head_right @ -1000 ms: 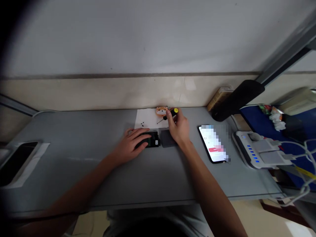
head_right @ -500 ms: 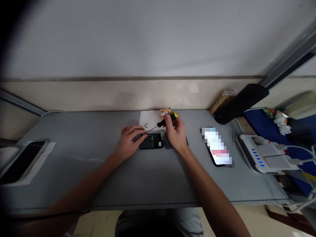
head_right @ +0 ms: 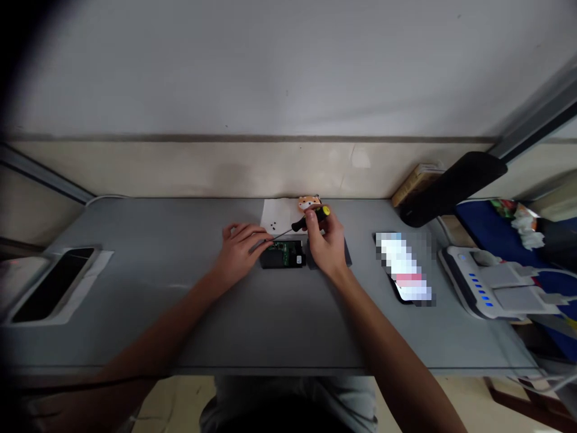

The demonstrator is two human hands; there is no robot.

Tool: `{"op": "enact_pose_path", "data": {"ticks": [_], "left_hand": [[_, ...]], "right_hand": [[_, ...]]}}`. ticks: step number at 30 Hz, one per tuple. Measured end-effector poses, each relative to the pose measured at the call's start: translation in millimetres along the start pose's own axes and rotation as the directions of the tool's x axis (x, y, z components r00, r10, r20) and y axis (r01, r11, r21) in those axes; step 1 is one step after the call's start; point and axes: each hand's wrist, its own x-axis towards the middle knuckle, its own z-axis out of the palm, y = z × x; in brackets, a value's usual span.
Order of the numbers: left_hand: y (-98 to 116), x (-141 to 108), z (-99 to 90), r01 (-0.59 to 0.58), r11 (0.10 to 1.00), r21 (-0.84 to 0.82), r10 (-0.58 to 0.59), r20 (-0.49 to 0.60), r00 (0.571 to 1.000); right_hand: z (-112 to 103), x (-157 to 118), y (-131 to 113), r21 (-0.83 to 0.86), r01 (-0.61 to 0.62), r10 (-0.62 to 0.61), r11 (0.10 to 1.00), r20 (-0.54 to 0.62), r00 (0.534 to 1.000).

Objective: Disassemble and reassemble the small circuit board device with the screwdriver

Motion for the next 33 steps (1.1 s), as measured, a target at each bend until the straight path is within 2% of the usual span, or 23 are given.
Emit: {"op": "enact_pose_path", "data": {"ticks": [5,18,26,33], "left_hand": [[0.9,1.6,-3.1,0.036,0.999,0.006,-0.037,0.054,0.998],[-2.7,0.6,-3.0,0.022,1.0,0.004,-0.023,0.133,0.991],[-6.8,3.7,-11.2,0.085,0.994,-0.075,-0.063,0.261,0.963],[-9.5,3.8,-6.6,0.028,0.997,-0.076,-0.002,0.318,0.948]], "right_hand": [[-0.7,-5.8,-0.8,-0.054,0.083,-0.083,0.995,0.004,0.997],[-0.8,-8.7,-14.8,-0.186,0.127,-0.11,0.974,0.096,0.989],[3.1,-7.6,-9.3,-0.26,0.065,-0.052,0.963,0.058,0.997],[4.7,-6.8,-2.1,-0.259,0.023,-0.015,0.966,0.034,0.999]]}}
